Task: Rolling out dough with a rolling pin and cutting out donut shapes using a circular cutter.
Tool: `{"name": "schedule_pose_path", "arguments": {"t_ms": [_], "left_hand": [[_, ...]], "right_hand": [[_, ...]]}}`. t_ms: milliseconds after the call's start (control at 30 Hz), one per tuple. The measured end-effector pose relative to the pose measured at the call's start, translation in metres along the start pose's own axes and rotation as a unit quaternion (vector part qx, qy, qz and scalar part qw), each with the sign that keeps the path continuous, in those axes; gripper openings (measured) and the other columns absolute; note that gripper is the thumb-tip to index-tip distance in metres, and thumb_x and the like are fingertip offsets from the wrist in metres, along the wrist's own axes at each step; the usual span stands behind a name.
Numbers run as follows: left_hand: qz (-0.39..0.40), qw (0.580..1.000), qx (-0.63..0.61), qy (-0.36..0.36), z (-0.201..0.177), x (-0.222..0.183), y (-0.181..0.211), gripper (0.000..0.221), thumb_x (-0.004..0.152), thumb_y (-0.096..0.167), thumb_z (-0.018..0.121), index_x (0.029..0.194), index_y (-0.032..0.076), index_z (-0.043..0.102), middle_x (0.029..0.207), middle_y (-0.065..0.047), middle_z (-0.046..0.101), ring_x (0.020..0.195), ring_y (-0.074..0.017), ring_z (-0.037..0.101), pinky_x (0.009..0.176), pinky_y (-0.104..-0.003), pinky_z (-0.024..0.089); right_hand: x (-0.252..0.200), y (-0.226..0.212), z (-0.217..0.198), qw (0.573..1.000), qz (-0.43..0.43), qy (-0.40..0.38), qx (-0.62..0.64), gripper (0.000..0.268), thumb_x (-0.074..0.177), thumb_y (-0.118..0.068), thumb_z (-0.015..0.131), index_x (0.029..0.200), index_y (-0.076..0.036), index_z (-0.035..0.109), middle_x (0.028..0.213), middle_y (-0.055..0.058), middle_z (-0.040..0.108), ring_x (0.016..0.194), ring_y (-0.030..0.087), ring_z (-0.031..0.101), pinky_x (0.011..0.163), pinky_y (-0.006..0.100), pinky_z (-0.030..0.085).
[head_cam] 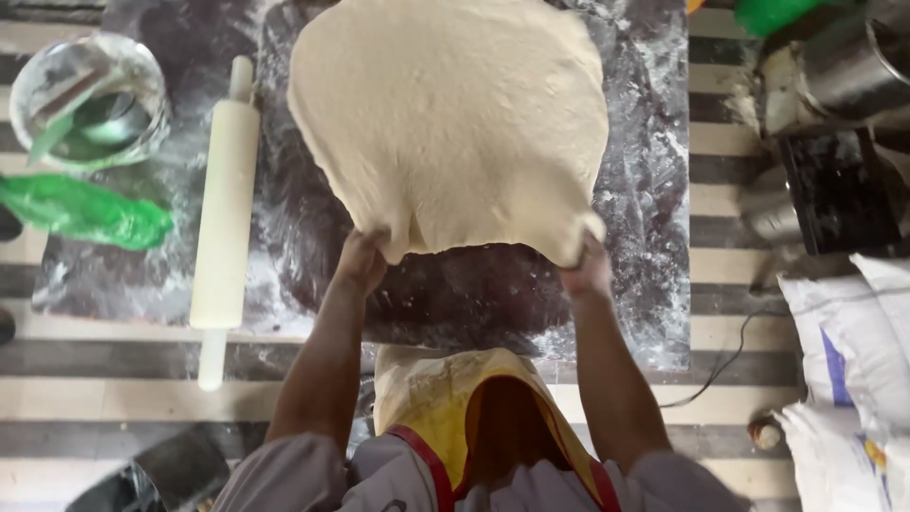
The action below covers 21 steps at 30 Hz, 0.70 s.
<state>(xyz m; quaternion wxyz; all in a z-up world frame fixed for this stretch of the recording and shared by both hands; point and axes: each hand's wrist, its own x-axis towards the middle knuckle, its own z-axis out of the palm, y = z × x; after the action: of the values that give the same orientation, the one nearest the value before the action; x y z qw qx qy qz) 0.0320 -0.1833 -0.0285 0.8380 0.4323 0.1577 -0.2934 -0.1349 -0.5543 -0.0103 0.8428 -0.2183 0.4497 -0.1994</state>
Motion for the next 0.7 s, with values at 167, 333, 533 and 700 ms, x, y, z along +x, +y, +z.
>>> {"name": "schedule_pose_path", "arguments": {"t_ms": [167, 333, 533, 700], "left_hand": [[-0.008, 0.997, 0.003, 0.073, -0.066, -0.095, -0.058, 0.062, 0.089, 0.007, 0.067, 0.143, -0.006, 0.042, 0.129, -0.025, 0.062, 0.053, -0.0066, 0.050, 0.042, -0.023, 0.039], [-0.001, 0.988, 0.050, 0.147, -0.107, -0.161, -0.076, 0.063, 0.088, 0.005, 0.071, 0.145, -0.008, 0.049, 0.131, -0.024, 0.064, 0.075, -0.0110, 0.061, 0.064, -0.022, 0.045], [0.021, 0.983, 0.071, 0.170, -0.105, -0.169, -0.056, 0.073, 0.087, 0.010, 0.067, 0.155, 0.005, 0.040, 0.152, -0.019, 0.045, 0.137, -0.0343, 0.047, 0.118, -0.048, 0.037], [0.006, 0.954, 0.173, 0.244, -0.069, -0.141, -0.042, 0.072, 0.093, 0.016, 0.068, 0.158, 0.003, 0.039, 0.157, -0.018, 0.045, 0.144, -0.0342, 0.042, 0.120, -0.049, 0.031]], "right_hand": [[-0.040, -0.073, -0.102, 0.993, -0.079, -0.054, -0.070, 0.052, 0.105, -0.023, 0.048, 0.152, -0.002, 0.046, 0.139, 0.016, 0.061, 0.126, 0.029, 0.061, 0.109, 0.043, 0.051], [-0.114, -0.122, -0.136, 0.984, -0.098, -0.003, -0.148, 0.054, 0.105, -0.026, 0.044, 0.154, -0.006, 0.037, 0.144, 0.014, 0.057, 0.134, 0.028, 0.056, 0.114, 0.044, 0.046], [-0.089, -0.116, -0.192, 0.966, -0.045, -0.052, -0.247, 0.053, 0.107, -0.026, 0.040, 0.153, -0.002, 0.037, 0.144, 0.019, 0.054, 0.136, 0.031, 0.055, 0.114, 0.046, 0.049], [-0.040, -0.099, -0.200, 0.874, -0.049, -0.061, -0.480, 0.055, 0.105, -0.029, 0.048, 0.153, -0.007, 0.034, 0.144, 0.017, 0.046, 0.132, 0.028, 0.053, 0.105, 0.043, 0.056]]}}
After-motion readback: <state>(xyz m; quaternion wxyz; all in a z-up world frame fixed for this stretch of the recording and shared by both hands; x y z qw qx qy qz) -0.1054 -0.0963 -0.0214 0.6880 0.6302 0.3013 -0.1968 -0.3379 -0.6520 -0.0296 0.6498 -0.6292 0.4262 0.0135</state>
